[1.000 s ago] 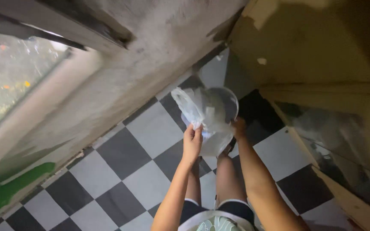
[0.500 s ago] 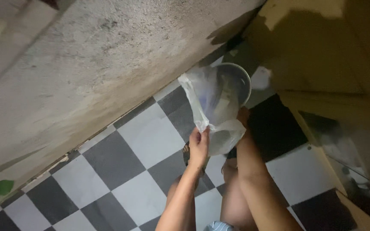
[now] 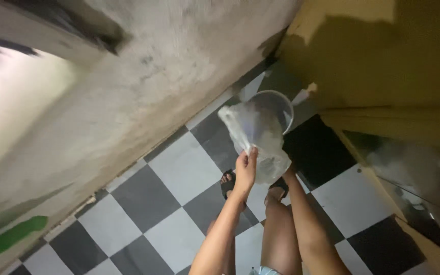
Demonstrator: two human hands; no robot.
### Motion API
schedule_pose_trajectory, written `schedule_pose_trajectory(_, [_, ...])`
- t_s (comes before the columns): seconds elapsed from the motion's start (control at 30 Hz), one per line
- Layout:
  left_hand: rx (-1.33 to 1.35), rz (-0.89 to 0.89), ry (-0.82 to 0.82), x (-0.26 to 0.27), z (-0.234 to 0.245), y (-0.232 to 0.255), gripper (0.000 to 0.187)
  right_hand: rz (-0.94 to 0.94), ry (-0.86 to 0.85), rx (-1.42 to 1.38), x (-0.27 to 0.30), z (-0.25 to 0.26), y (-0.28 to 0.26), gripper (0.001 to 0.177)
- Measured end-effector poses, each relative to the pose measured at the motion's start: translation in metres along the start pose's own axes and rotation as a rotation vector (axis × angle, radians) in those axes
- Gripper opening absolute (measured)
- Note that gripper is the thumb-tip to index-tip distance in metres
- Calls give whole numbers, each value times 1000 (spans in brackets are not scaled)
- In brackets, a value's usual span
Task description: The person removes a full plastic trash bag from a bucket, ties it, and places it on the floor. Then they retrieve a new plastic bag from a shelf, unfold it, and line the bucket with the new bag, adjusting it to fit.
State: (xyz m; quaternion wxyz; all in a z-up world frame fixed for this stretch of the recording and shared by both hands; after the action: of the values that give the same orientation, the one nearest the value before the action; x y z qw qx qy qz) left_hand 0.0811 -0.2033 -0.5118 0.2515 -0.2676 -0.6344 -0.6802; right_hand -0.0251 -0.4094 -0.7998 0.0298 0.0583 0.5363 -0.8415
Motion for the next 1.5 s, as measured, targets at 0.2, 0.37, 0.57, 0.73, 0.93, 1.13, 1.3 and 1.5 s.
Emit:
schedule_pose_trajectory(0.2, [-14, -126, -86, 49, -17, 96, 33, -693, 116, -262, 6, 80, -169, 57])
schedule_pose_trajectory(0.37, [12, -221, -98, 104, -4, 140, 32, -200, 184, -228, -30, 147, -313, 64])
schedule_pose_trajectory(0.57, [-67, -242, -16, 174, 20, 203, 29, -383, 114, -98, -75, 236, -478, 64])
schedule_pose_trajectory(0.73, [-20, -196, -85, 205, 15, 207, 26, -167, 39, -188, -93, 249, -555, 49])
schedule_pose_trajectory(0.93, [-141, -164, -18, 204, 6, 186, 37, 73, -154, 64, -128, 248, -569, 39])
schedule_pose_trajectory(1.13, [-320, 20, 174, 177, 23, 138, 35, -131, -298, -10, -145, 218, -431, 18])
schedule_pose_trajectory(1.3, [-278, 2, 287, 154, 39, 125, 36, -140, -296, 23, -148, 201, -316, 19])
schedule_pose_trajectory(1.5, [-269, -79, 391, 104, 49, 116, 32, -228, -389, 200, -169, 148, -189, 26])
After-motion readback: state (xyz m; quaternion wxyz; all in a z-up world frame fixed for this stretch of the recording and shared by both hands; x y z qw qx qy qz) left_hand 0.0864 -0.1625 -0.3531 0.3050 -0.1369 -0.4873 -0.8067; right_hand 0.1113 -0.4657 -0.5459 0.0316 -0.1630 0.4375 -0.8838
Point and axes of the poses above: each hand's wrist, its own x-axis away from the middle knuckle, its own z-axis out of the back of the hand, y = z × x, the point moved 9 cm from there along -x, towards the middle knuckle, and after that the axes turned 14 degrees about z, right-handed, at the moved point
